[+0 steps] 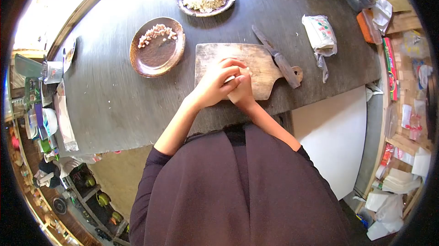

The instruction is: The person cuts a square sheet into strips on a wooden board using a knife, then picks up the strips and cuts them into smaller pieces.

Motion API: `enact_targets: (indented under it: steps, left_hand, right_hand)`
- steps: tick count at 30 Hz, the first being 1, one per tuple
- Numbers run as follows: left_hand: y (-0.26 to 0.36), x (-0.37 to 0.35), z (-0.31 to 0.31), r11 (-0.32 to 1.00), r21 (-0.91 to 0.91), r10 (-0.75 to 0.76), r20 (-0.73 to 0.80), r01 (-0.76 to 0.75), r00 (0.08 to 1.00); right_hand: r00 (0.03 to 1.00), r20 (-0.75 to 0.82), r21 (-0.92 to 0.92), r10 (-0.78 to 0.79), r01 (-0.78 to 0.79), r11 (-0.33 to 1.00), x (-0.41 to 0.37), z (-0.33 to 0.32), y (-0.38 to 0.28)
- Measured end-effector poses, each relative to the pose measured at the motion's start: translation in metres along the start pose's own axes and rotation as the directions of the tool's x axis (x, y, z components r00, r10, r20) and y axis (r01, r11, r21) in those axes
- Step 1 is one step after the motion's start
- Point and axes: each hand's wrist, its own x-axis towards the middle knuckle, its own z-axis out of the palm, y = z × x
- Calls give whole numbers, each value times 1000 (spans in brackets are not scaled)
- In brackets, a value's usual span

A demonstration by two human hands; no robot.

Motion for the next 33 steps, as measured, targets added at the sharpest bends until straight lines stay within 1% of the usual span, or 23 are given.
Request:
enact_targets:
  steps: [4, 5, 6, 7, 8, 9, 10, 11, 12, 13, 14, 15, 17, 18, 19, 21, 23, 24, 25, 27, 29, 30, 33]
  left_hand:
    - [2, -1, -1, 989, -128, -77, -50, 70, 996]
    - [2, -3, -5, 867, -394, -306, 65, 306, 950]
    - [1, -5, -9, 623, -592, -474, 235, 511, 849]
    - [-8, -7, -8, 624, -592, -472, 234, 510, 850]
    - [-15, -5, -7, 585, -737, -405, 97, 340, 909]
    - [-21, -5, -7, 521, -841, -350, -51, 149, 935]
    - [-25, -12, -11, 420, -886, -376, 29, 198, 926]
    - [-23, -18, -9, 419, -886, -373, 30, 197, 927]
    - [-23, -26, -6, 368, -874, -453, 129, 316, 882]
    - [-25, -34, -1, 305, -850, -527, 224, 429, 820]
    - [-24, -37, 1, 332, -833, -437, 279, 442, 855]
    - [-17, -46, 7, 312, -824, -520, 269, 473, 811]
    - [-10, -51, 13, 290, -858, -448, 270, 424, 852]
    - [-1, -48, 14, 353, -849, -477, 198, 393, 856]
    - [-2, -50, 18, 352, -850, -477, 197, 392, 856]
    - [-2, -51, 22, 535, -787, -401, 84, 308, 912]
    - [0, -52, 21, 517, -807, -435, 39, 285, 899]
    - [1, -51, 19, 558, -784, -434, 4, 272, 901]
    - [2, -51, 17, 597, -759, -432, -30, 261, 901]
    - [5, -49, 15, 594, -763, -473, -76, 254, 878]
    - [2, -49, 12, 678, -696, -450, -136, 238, 883]
    - [1, -49, 11, 677, -696, -450, -136, 238, 883]
    - [-3, -48, 8, 737, -655, -386, -204, 167, 900]
  right_hand:
    - [978, 55, 2, 203, -204, 979, 8, -5, -15]
    - [965, 69, 0, 254, -254, 967, 10, -8, -22]
    - [943, 178, -93, 280, -267, 959, 16, -16, -39]
    - [944, 177, -94, 278, -265, 960, 22, -16, -48]
    - [926, 152, 50, 346, -356, 933, 27, -14, -55]
    - [900, 134, 194, 414, -433, 880, 31, -14, -61]
    - [772, 296, 240, 562, -630, 739, 34, -25, -67]
    - [773, 292, 239, 562, -628, 740, 35, -31, -65]
    - [749, 400, 496, 528, -662, 562, 36, -35, -60]
    - [737, 495, 686, 461, -657, 313, 37, -37, -57]
    - [733, 468, 718, 494, -641, 272, 39, -38, -62]
    - [733, 467, 717, 494, -642, 273, 39, -38, -59]
    - [804, 369, 870, 467, -475, 130, 39, -39, -52]
    - [808, 373, 876, 455, -468, 113, 40, -42, -51]
    - [808, 374, 876, 456, -469, 113, 40, -43, -52]
    - [780, 381, 886, 496, -462, 47, 42, -46, -60]
    - [765, 419, 864, 490, -501, 44, 44, -52, -66]
    - [749, 454, 843, 482, -536, 40, 45, -53, -67]
    - [748, 455, 842, 483, -538, 40, 45, -53, -67]
    - [771, 456, 853, 444, -521, 30, 45, -52, -68]
    - [765, 481, 849, 429, -528, -11, 47, -52, -75]
    - [758, 504, 844, 414, -533, -52, 48, -51, -78]
    - [750, 507, 840, 425, -541, -49, 46, -50, -79]
